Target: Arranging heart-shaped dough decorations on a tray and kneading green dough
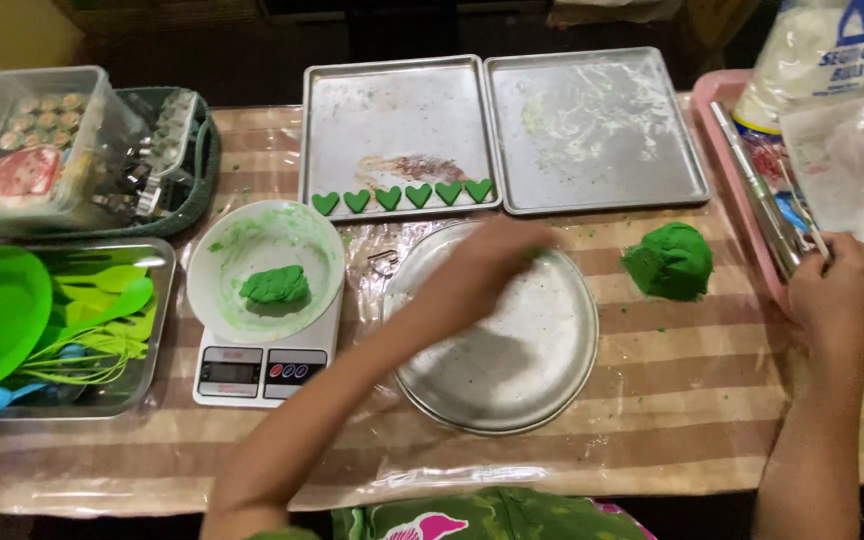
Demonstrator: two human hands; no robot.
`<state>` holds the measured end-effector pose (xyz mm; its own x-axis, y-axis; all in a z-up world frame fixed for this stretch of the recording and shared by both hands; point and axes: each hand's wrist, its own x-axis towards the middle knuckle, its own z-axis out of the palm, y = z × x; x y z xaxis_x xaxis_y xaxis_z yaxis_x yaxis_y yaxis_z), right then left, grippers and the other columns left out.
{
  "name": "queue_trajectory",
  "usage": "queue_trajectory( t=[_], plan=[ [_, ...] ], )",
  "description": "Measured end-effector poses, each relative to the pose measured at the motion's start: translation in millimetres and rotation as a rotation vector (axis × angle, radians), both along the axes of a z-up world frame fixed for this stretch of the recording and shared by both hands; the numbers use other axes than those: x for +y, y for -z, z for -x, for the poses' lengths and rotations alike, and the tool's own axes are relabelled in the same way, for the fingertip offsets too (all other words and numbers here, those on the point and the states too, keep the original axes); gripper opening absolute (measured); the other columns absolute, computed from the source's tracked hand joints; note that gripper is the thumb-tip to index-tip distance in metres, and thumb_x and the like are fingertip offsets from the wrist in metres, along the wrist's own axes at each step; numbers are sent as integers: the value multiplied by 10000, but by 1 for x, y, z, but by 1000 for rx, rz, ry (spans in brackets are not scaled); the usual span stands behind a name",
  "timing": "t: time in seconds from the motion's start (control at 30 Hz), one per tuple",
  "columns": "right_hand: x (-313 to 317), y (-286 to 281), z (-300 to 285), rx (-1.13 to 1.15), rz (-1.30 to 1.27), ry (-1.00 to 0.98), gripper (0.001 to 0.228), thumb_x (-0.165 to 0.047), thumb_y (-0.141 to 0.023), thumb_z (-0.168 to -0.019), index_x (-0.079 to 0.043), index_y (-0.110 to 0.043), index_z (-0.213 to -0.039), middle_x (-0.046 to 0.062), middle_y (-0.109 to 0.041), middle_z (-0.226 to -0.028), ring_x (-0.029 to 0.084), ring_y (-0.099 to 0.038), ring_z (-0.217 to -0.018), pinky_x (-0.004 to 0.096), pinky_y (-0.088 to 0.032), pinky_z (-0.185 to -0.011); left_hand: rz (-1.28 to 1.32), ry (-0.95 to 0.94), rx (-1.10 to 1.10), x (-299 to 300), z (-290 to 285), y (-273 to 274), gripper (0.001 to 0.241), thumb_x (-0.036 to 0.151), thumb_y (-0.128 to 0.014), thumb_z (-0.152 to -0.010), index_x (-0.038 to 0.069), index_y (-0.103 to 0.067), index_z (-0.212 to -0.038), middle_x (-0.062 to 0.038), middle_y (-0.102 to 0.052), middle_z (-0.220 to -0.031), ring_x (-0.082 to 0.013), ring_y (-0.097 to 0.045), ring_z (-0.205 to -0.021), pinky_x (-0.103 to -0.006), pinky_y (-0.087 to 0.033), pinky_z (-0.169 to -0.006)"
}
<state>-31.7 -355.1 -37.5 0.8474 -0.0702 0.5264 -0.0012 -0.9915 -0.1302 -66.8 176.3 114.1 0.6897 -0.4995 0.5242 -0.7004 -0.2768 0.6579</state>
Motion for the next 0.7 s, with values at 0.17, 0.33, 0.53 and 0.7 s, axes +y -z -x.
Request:
queue_trajectory(
  t=[0.17,0.33,0.53,0.7],
  plan=[
    [6,-2,5,-4,-14,-15,289,-20,-565,-1024,43,-761,-1227,259,-728,-1077,463,-662,-954,532,-485,-804,-247,-572,38,165,34,-6,281,-54,-569,-927,53,-647,-1175,-121,-673,-1119,-288,-599,-1026,-397,-461,-901],
    [3,2,2,-11,-80,-79,342,45,-513,-1024,122,-747,-1261,288,-710,-1129,450,-646,-1034,506,-490,-916,-454,-758,167,216,58,-5,382,-102,-551,-847,54,-706,-1159,-126,-732,-1160,-301,-686,-1028,-447,-519,-922],
    [-1,8,-2,7,-208,-150,303,43,-489,-1084,133,-695,-1288,307,-655,-1199,462,-612,-1084,506,-458,-956,-122,-981,77,202,74,-28,39,46,-754,-955,79,-775,-954,-25,-746,-883,-121,-639,-738,-271,-497,-733],
    [-2,7,-3,31,-264,-140,305,40,-461,-1089,137,-671,-1288,328,-655,-1201,482,-604,-1098,518,-454,-962,-167,-1006,-96,213,70,-21,57,0,-744,-1010,33,-771,-1048,-69,-770,-987,-163,-669,-766,-298,-509,-740]
  ],
)
